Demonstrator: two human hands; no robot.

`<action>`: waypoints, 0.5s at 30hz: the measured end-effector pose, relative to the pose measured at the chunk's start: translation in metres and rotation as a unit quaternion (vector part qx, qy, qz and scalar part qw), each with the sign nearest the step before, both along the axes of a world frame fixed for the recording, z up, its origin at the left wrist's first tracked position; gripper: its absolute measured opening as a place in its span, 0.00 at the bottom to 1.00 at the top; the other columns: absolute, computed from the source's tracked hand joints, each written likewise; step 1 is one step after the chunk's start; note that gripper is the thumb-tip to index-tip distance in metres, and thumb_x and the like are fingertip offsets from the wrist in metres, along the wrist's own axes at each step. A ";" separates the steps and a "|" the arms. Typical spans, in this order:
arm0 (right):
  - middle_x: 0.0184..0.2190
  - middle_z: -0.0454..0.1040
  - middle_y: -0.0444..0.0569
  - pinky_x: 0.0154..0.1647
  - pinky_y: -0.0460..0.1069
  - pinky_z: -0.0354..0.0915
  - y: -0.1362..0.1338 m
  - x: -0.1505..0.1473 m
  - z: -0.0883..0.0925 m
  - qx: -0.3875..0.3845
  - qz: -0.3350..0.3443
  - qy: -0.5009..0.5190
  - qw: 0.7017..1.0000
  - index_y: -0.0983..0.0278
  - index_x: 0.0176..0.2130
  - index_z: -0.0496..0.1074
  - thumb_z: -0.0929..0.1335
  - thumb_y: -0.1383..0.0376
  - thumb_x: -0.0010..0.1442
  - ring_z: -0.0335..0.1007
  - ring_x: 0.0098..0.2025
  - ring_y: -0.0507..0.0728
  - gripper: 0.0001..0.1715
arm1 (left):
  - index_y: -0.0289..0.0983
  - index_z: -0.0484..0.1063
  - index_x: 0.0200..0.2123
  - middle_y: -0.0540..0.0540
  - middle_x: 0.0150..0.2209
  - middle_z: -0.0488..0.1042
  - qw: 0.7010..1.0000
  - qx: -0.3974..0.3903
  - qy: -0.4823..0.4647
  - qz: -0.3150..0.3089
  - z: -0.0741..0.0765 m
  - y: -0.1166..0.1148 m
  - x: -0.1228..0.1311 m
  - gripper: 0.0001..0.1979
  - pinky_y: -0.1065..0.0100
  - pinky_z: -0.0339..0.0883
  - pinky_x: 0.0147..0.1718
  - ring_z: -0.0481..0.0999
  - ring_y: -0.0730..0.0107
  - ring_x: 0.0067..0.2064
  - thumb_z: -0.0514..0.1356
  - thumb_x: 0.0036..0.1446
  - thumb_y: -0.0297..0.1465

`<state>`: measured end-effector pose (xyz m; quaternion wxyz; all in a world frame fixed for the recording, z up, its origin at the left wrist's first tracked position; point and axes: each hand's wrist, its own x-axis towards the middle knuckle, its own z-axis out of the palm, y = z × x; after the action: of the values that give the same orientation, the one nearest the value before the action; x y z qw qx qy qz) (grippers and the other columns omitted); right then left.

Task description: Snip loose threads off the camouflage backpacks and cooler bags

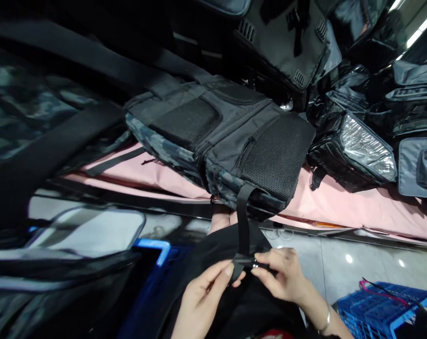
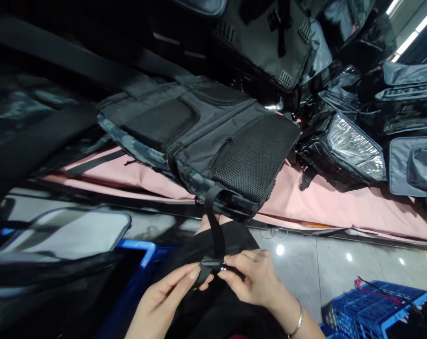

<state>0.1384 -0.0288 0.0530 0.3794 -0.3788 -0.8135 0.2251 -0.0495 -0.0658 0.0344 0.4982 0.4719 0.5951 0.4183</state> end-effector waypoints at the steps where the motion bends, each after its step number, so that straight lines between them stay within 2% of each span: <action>1: 0.28 0.77 0.44 0.26 0.45 0.64 0.001 0.000 0.001 0.007 0.003 0.009 1.000 0.60 0.41 0.70 0.66 0.62 0.61 0.71 0.24 0.51 0.07 | 0.40 0.77 0.37 0.48 0.32 0.78 0.997 0.055 0.053 0.001 -0.001 0.002 -0.001 0.14 0.69 0.71 0.35 0.77 0.64 0.34 0.55 0.57 0.39; 2: 0.27 0.77 0.43 0.25 0.44 0.64 0.001 0.000 0.002 0.009 -0.003 0.027 1.000 0.59 0.40 0.69 0.66 0.62 0.60 0.70 0.22 0.50 0.06 | 0.40 0.76 0.40 0.47 0.36 0.78 0.986 0.121 0.113 0.011 -0.001 0.005 -0.001 0.13 0.68 0.71 0.38 0.77 0.64 0.37 0.55 0.57 0.38; 4: 0.24 0.74 0.42 0.22 0.44 0.61 0.000 0.003 0.001 -0.006 -0.037 0.076 0.996 0.60 0.38 0.69 0.67 0.61 0.59 0.65 0.19 0.49 0.06 | 0.40 0.71 0.49 0.44 0.46 0.75 0.939 0.261 0.224 0.029 0.006 0.016 -0.001 0.16 0.65 0.68 0.46 0.74 0.61 0.46 0.56 0.57 0.33; 6: 0.22 0.71 0.41 0.20 0.44 0.59 -0.003 0.006 -0.003 -0.041 -0.084 0.123 0.988 0.61 0.38 0.69 0.67 0.59 0.58 0.61 0.17 0.48 0.08 | 0.38 0.63 0.56 0.41 0.51 0.71 0.876 0.375 0.301 0.025 0.021 0.033 0.004 0.22 0.62 0.64 0.52 0.70 0.60 0.52 0.56 0.57 0.28; 8: 0.21 0.68 0.41 0.19 0.43 0.56 -0.007 0.009 -0.011 -0.089 -0.128 0.175 0.972 0.61 0.38 0.69 0.66 0.58 0.58 0.59 0.18 0.48 0.10 | 0.36 0.60 0.59 0.39 0.52 0.70 0.815 0.464 0.347 0.010 0.041 0.054 0.014 0.26 0.60 0.61 0.54 0.68 0.60 0.54 0.56 0.56 0.26; 10: 0.21 0.65 0.40 0.18 0.43 0.53 -0.010 0.008 -0.019 -0.142 -0.163 0.232 0.948 0.61 0.36 0.68 0.66 0.57 0.57 0.55 0.17 0.48 0.11 | 0.35 0.59 0.59 0.37 0.53 0.69 0.764 0.519 0.385 -0.004 0.059 0.077 0.028 0.26 0.57 0.57 0.56 0.67 0.58 0.55 0.57 0.56 0.27; 11: 0.20 0.63 0.39 0.17 0.42 0.51 -0.010 0.008 -0.023 -0.168 -0.173 0.256 0.936 0.61 0.35 0.68 0.66 0.56 0.57 0.53 0.17 0.47 0.11 | 0.34 0.60 0.58 0.36 0.55 0.68 0.747 0.530 0.401 -0.007 0.065 0.088 0.035 0.25 0.55 0.55 0.57 0.66 0.57 0.56 0.57 0.57 0.30; 13: 0.17 0.59 0.38 0.16 0.42 0.47 -0.009 0.005 -0.028 -0.198 -0.181 0.291 0.918 0.61 0.33 0.68 0.66 0.53 0.56 0.49 0.16 0.47 0.14 | 0.33 0.63 0.56 0.36 0.56 0.67 0.729 0.529 0.435 -0.015 0.070 0.108 0.048 0.24 0.53 0.50 0.59 0.65 0.54 0.57 0.56 0.58 0.35; 15: 0.15 0.57 0.38 0.16 0.42 0.46 -0.007 0.004 -0.030 -0.202 -0.181 0.314 0.910 0.61 0.31 0.67 0.66 0.49 0.55 0.48 0.16 0.48 0.18 | 0.33 0.65 0.55 0.38 0.55 0.68 0.722 0.516 0.461 -0.015 0.069 0.121 0.056 0.23 0.55 0.46 0.60 0.67 0.56 0.55 0.55 0.58 0.37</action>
<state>0.1421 -0.0359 0.0235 0.5652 -0.4981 -0.5067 0.4192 0.0063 0.0548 0.1030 -0.1515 0.7996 0.4360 0.3842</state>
